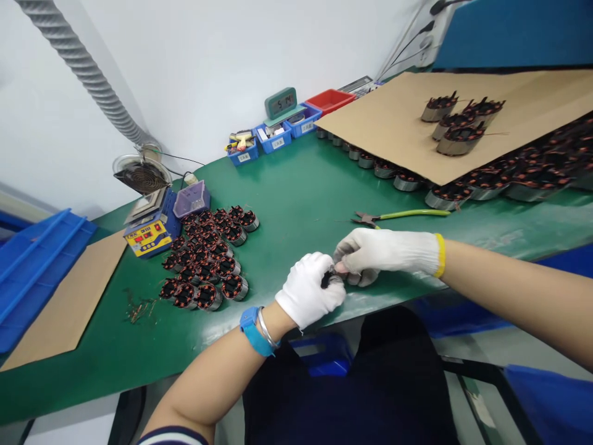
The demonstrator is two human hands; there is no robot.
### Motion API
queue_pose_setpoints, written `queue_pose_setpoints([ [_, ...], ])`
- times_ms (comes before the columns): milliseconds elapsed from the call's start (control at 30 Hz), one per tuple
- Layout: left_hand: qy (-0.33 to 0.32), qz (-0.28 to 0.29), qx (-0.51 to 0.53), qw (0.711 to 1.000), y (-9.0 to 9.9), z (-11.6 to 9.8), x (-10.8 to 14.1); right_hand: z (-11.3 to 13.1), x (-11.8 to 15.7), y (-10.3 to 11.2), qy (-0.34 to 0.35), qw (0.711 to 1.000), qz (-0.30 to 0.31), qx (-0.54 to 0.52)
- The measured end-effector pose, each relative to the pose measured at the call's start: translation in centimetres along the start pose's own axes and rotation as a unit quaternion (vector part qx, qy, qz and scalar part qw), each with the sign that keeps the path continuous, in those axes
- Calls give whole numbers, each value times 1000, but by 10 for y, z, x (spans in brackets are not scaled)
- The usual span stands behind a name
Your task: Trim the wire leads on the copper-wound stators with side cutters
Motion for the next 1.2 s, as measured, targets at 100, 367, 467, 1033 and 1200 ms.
queue_pose_setpoints([
  [100, 25, 2, 8, 1000, 0, 0, 0, 6, -3, -7, -44, 998, 48, 12],
  [367, 60, -42, 63, 995, -3, -3, 5, 5, -1, -17, -37, 996, 78, 10],
  [467, 84, -64, 83, 991, -2, -4, 8, 4, 2, -21, -27, 998, 52, 12],
  [1033, 190, 143, 585, 775, 30, 11, 7, 4, 42, -26, 119, 985, -120, -21],
  [1200, 86, -33, 461, 883, 35, -5, 7, 4, 41, -23, 114, 985, -119, -51],
])
Point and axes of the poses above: each hand's wrist, its own x-axis away from the middle knuckle, its own y-axis out of the back of the hand, z = x × y, the point moved 2 cm from there along -x, towards the middle knuckle, and after that the axes turned 10 degrees about -y, right-handed, at the moved point
